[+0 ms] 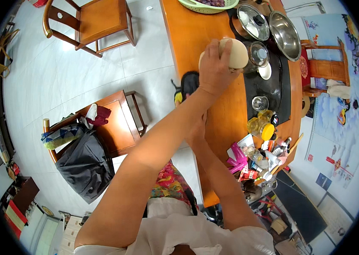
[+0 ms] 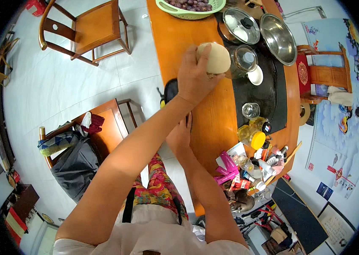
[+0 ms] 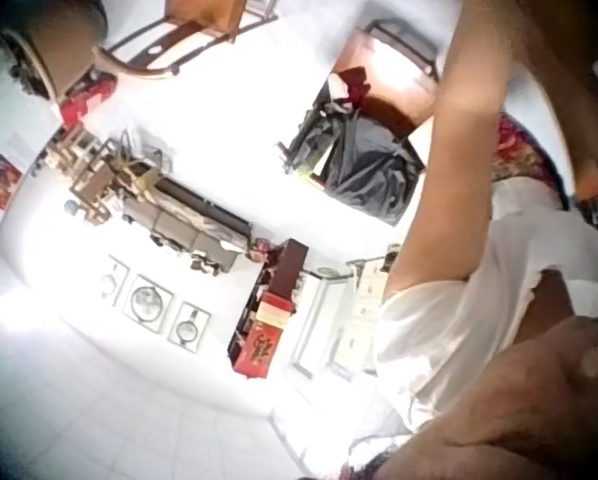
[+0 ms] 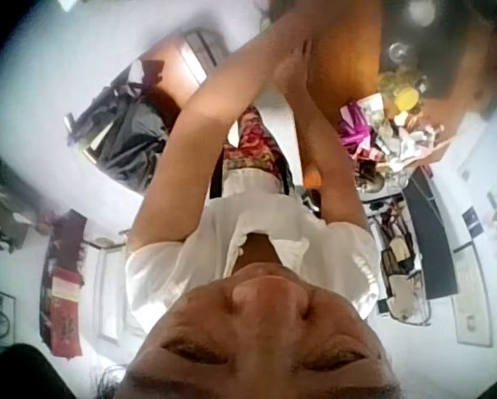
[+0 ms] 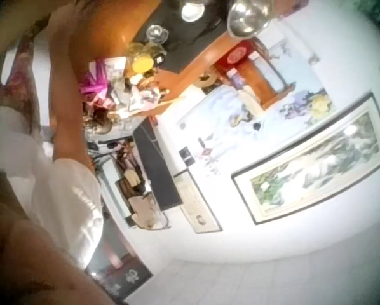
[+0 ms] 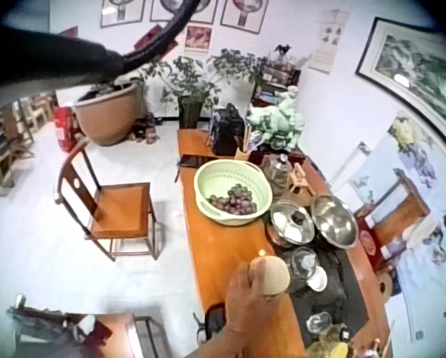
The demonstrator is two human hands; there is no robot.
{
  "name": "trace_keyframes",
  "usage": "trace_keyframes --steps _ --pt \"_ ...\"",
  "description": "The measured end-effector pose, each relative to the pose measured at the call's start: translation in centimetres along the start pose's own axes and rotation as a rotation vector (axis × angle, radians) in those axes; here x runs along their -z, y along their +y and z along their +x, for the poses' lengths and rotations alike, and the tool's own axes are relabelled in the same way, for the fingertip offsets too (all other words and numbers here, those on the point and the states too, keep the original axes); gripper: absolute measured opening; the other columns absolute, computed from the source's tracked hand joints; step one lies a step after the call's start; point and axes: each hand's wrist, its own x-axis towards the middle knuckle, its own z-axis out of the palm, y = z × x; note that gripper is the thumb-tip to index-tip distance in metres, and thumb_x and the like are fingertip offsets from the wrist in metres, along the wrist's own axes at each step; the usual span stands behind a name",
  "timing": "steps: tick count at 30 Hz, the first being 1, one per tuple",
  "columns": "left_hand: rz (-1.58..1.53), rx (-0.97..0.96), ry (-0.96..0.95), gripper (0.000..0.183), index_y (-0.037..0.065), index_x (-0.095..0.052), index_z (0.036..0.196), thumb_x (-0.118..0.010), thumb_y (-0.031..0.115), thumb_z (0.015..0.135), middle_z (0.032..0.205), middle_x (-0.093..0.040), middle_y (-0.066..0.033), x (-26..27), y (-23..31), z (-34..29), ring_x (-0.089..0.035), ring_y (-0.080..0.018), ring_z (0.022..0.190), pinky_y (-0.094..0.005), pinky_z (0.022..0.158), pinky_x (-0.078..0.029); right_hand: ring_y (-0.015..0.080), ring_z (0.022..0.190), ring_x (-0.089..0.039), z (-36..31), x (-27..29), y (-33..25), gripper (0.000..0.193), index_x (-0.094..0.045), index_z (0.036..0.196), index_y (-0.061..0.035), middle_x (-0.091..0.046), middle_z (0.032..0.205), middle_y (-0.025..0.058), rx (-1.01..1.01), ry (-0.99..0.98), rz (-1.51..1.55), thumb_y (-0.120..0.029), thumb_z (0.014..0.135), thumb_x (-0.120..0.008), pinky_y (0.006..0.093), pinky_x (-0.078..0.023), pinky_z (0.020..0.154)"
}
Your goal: The person wipes the surface of a wooden table with a cloth, moves a kettle and several small cups, and later empties the contents of a metal bowl into a small bucket.
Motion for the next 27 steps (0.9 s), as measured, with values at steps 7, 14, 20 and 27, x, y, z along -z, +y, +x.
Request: trace_keyframes --steps 7,14,20,27 --pt "-0.009 0.103 -0.061 0.088 0.009 -0.048 0.143 -0.089 0.025 0.067 0.137 -0.047 -0.0238 2.1 1.9 -0.8 -0.048 -0.0448 0.127 -0.0510 0.102 -0.044 0.0400 0.142 -0.038 12.7 -2.3 0.5 0.055 -0.047 0.150 -0.0219 -0.026 0.165 0.0080 -0.078 0.268 -0.225 -0.025 0.095 -0.053 0.0549 -0.032 0.117" --pt "-0.044 0.218 0.143 0.069 0.003 -0.050 0.142 -0.079 0.011 0.079 0.144 -0.047 -0.0224 12.5 -2.6 -6.1 -0.043 -0.0421 0.137 -0.0503 0.113 -0.035 0.0351 0.147 -0.030 21.0 0.9 -3.6 0.042 -0.063 0.133 -0.0083 -0.043 0.155 0.0056 0.153 0.179 -0.420 -0.026 0.096 -0.055 0.0569 -0.022 0.120" --pt "0.081 0.502 0.021 0.051 0.003 -0.054 0.139 -0.070 0.010 0.091 0.145 -0.046 -0.0216 20.6 -7.8 -17.6 -0.047 -0.0380 0.134 -0.0418 0.110 -0.040 0.0375 0.147 -0.029 18.4 0.6 -1.8 0.040 -0.071 0.122 -0.0012 -0.056 0.144 0.0114 0.414 0.004 -0.674 -0.025 0.096 -0.053 0.0608 -0.015 0.121" --pt "0.190 0.662 -0.064 0.040 0.002 -0.060 0.133 -0.065 0.013 0.094 0.145 -0.048 -0.0195 30.0 -9.1 -28.5 -0.052 -0.0356 0.129 -0.0418 0.108 -0.042 0.0389 0.147 -0.029 -3.6 1.1 -3.7 0.046 -0.065 0.132 -0.0022 -0.055 0.144 0.0141 0.599 -0.502 -0.891 -0.029 0.099 -0.048 0.0575 -0.013 0.122"
